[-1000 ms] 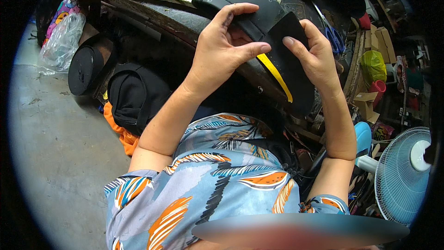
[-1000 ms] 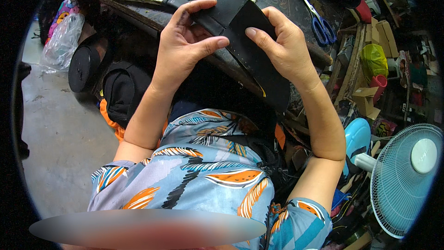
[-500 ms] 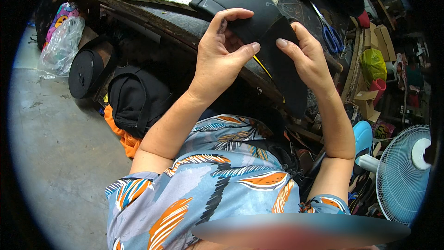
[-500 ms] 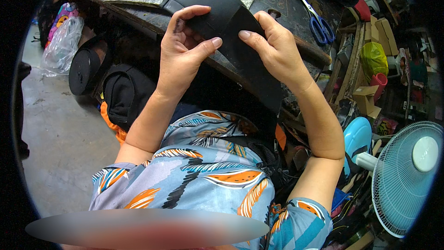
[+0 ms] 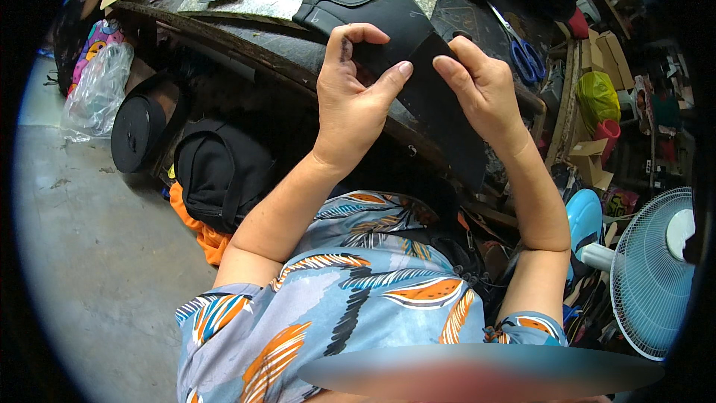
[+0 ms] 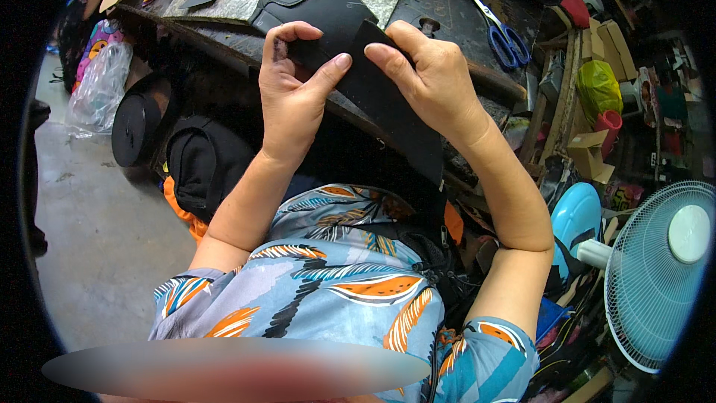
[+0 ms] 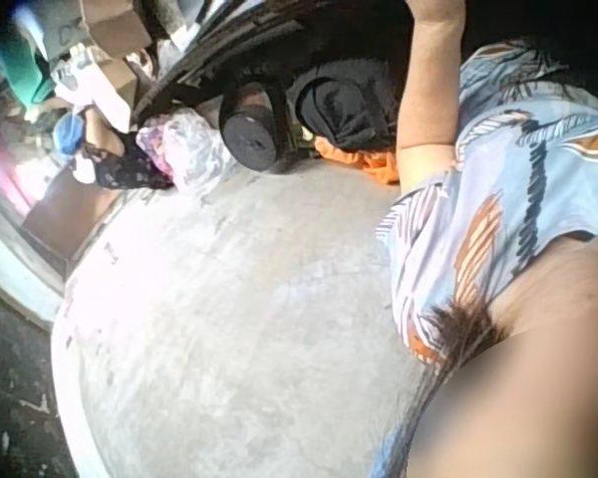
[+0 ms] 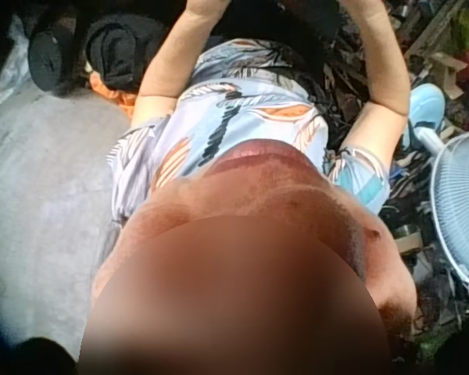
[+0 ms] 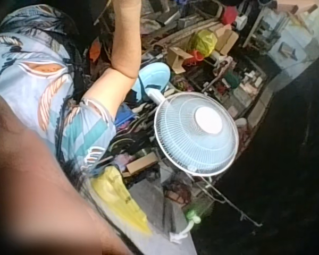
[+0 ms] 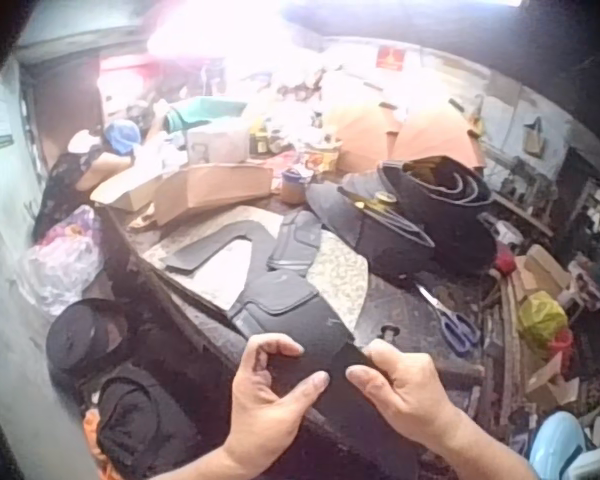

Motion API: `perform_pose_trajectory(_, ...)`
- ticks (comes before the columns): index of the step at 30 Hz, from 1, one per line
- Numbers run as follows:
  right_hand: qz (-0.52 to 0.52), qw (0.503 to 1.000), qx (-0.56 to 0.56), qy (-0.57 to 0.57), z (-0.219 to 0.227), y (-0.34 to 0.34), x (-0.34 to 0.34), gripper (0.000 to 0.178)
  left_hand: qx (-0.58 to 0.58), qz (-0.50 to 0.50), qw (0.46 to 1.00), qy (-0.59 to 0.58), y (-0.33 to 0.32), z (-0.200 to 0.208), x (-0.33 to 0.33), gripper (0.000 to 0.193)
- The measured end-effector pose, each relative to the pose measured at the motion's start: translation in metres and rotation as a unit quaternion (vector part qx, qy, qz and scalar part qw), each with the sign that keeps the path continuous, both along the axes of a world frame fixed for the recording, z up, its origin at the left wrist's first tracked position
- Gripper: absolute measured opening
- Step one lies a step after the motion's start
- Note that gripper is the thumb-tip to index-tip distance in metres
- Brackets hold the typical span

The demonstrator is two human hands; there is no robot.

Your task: The person assembles a black bag by hand, aligning and folding black fabric pieces, inserting a yellow lining, and using a hammer to secure parts. They repeatedly adjust and press the components together on a cluttered workbench.

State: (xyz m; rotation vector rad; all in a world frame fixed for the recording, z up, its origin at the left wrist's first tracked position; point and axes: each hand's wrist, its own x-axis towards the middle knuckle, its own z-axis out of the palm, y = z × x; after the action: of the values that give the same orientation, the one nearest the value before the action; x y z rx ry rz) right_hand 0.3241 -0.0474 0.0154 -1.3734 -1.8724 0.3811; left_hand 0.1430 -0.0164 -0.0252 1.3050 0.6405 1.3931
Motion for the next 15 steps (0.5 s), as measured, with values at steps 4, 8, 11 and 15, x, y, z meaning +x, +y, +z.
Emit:
perform_pose_trajectory(4,-0.01,1.0,0.012,0.015,0.002,0.002,0.0,0.026,-0.009,-0.005,0.999,-0.039,-0.004,0.001,0.002,0.037)
perform_pose_trajectory(8,-0.011,0.998,0.004,0.059,0.0,0.004,0.0,0.028,-0.012,0.003,1.0,-0.023,-0.007,0.003,0.002,0.037)
perform_pose_trajectory(11,-0.007,0.996,-0.014,0.084,-0.002,0.007,0.0,0.03,-0.025,-0.01,0.999,-0.031,-0.007,0.003,0.001,0.037)
perform_pose_trajectory(15,0.004,0.992,-0.049,0.115,-0.003,0.011,0.001,0.032,-0.024,-0.02,0.998,-0.046,-0.007,0.003,0.0,0.039)
